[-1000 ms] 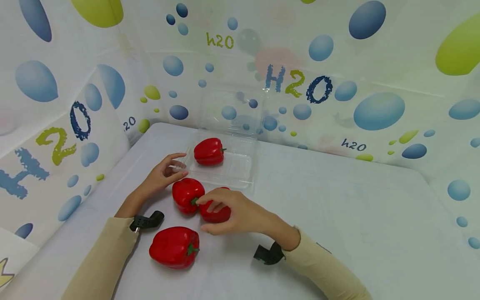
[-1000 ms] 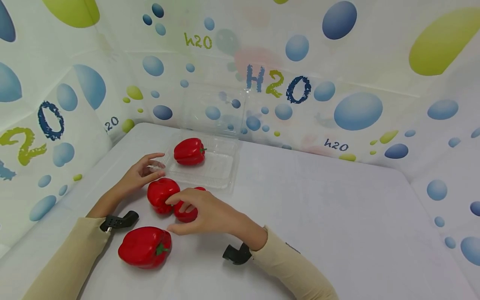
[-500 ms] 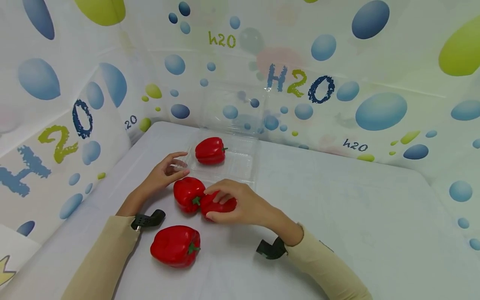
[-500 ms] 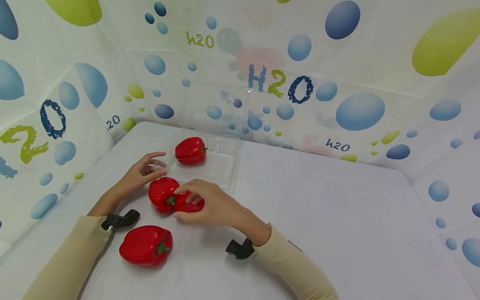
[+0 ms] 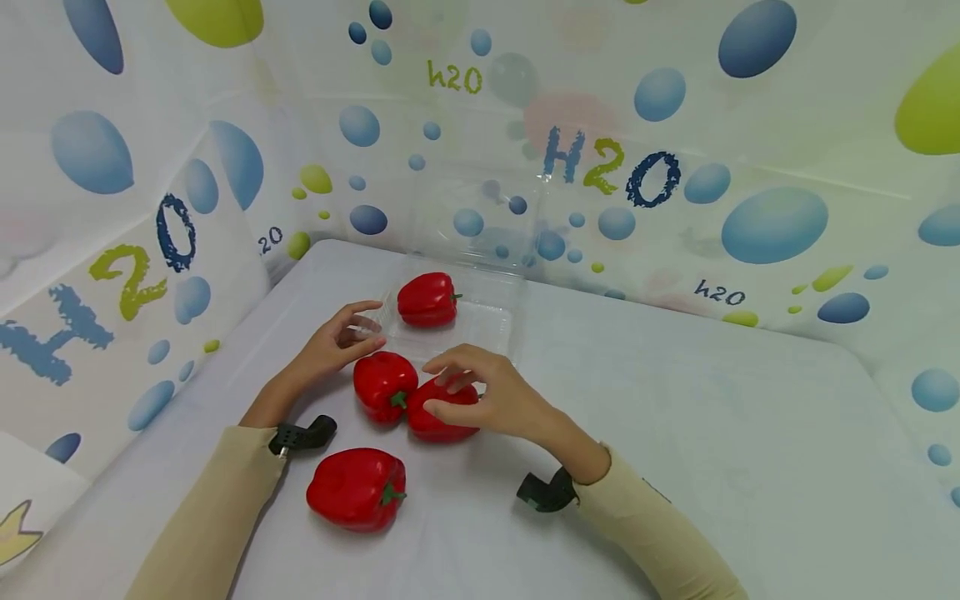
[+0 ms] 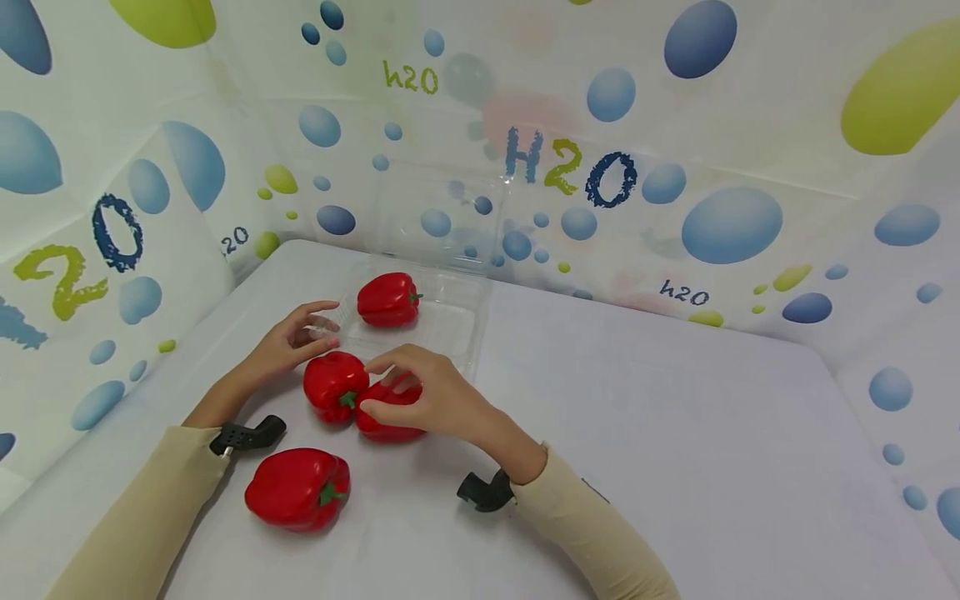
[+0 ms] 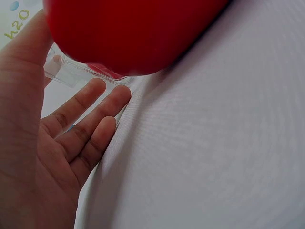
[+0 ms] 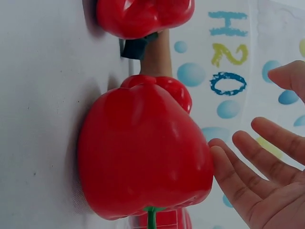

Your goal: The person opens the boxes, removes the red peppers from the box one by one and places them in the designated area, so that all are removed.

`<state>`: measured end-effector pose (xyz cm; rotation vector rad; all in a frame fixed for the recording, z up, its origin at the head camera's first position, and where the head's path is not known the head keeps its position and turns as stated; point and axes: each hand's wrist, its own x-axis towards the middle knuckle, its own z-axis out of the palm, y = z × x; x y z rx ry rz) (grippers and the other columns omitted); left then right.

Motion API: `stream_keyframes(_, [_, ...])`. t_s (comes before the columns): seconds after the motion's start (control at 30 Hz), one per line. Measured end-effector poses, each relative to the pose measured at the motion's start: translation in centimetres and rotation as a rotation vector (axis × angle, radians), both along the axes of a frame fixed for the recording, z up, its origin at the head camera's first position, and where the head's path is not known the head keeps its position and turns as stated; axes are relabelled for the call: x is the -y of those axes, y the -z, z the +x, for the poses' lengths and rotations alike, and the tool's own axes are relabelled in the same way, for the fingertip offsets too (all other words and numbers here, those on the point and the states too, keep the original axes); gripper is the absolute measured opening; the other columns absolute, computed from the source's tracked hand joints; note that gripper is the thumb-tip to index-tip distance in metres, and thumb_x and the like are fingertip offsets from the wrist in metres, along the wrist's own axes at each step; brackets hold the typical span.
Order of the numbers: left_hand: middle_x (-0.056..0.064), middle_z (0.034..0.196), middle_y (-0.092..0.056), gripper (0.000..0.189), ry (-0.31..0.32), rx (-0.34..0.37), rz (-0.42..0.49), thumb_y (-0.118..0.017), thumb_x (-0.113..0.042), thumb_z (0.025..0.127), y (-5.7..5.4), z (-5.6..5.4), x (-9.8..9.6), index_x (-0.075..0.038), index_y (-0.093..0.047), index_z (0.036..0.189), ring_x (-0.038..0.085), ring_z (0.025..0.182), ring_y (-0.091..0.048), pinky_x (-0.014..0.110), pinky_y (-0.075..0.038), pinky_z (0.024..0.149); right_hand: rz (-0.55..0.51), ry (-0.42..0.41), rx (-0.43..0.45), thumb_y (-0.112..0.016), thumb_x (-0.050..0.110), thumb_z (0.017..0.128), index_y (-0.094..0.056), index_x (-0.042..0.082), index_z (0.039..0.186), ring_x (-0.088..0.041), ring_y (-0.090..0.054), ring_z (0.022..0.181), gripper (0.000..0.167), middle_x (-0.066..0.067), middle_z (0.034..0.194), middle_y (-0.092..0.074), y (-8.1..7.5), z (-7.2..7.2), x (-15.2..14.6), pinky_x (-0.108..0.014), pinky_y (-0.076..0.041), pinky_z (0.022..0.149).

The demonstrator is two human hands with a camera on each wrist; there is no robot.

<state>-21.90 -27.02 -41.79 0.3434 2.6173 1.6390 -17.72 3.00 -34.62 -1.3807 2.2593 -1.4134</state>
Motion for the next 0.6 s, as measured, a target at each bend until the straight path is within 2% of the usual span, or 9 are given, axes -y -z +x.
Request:
stream_keyframes(0.07, [0.022,0.132,-0.052,0.065,-0.002,0.011,-0.005,-0.065,-0.02,0.094,-0.1,0.0,-0.1,-0.017,-0.032,0.151,0.039,0.115,-0.059,0.03,-0.056,0.085,-0.004,0.011,0.004,-0.074,0.011,0.082,-0.06,0.003,0.119,-0.028,-0.064,0.099,0.04,-0.015,0.115,-0.063,0.1,-0.3,0.0,-0.029,-0.055,0.086])
stream_keyframes(0.1, [0.023,0.132,-0.052,0.065,-0.003,0.016,-0.009,-0.064,-0.02,0.094,-0.6,0.3,-0.3,-0.015,-0.032,0.15,0.04,0.115,-0.058,0.03,-0.056,0.085,-0.007,0.016,0.001,-0.074,0.011,0.082,-0.06,0.003,0.119,-0.028,-0.064,0.099,0.039,-0.015,0.115,-0.063,0.1,-0.4,0.0,-0.029,-0.055,0.086])
stream_keyframes(0.2, [0.023,0.132,-0.052,0.065,-0.007,0.023,-0.006,-0.064,-0.02,0.094,-0.7,0.3,-0.3,-0.016,-0.032,0.151,0.04,0.115,-0.058,0.028,-0.056,0.083,-0.015,0.037,0.001,-0.073,0.011,0.082,-0.061,0.003,0.118,-0.03,-0.064,0.101,0.039,-0.014,0.114,-0.064,0.2,-0.9,0.0,-0.033,-0.056,0.086])
stream_keyframes(0.3, [0.022,0.131,-0.053,0.065,-0.002,0.019,0.001,-0.065,-0.02,0.094,-0.6,0.3,-0.2,-0.017,-0.033,0.15,0.039,0.114,-0.059,0.026,-0.055,0.083,-0.025,0.07,0.015,-0.073,0.011,0.083,-0.061,0.003,0.117,-0.032,-0.064,0.102,0.037,-0.011,0.113,-0.064,0.5,-1.4,0.0,-0.038,-0.056,0.086])
stream_keyframes(0.33, [0.022,0.131,-0.053,0.065,-0.001,0.016,0.007,-0.065,-0.021,0.094,-0.1,0.1,0.0,-0.018,-0.033,0.15,0.038,0.114,-0.059,0.026,-0.055,0.083,-0.03,0.079,0.021,-0.073,0.011,0.084,-0.061,0.002,0.117,-0.034,-0.063,0.102,0.037,-0.012,0.113,-0.064,0.6,-1.5,-0.1,-0.041,-0.056,0.087])
stream_keyframes(0.6, [0.022,0.13,-0.054,0.064,0.002,0.01,0.018,-0.065,-0.02,0.094,-0.1,0.1,0.1,-0.017,-0.034,0.149,0.038,0.113,-0.059,0.027,-0.055,0.085,-0.091,0.115,0.033,-0.071,0.007,0.085,-0.062,-0.001,0.115,-0.04,-0.06,0.104,0.032,-0.016,0.113,-0.063,1.4,-2.7,-0.2,-0.05,-0.054,0.087])
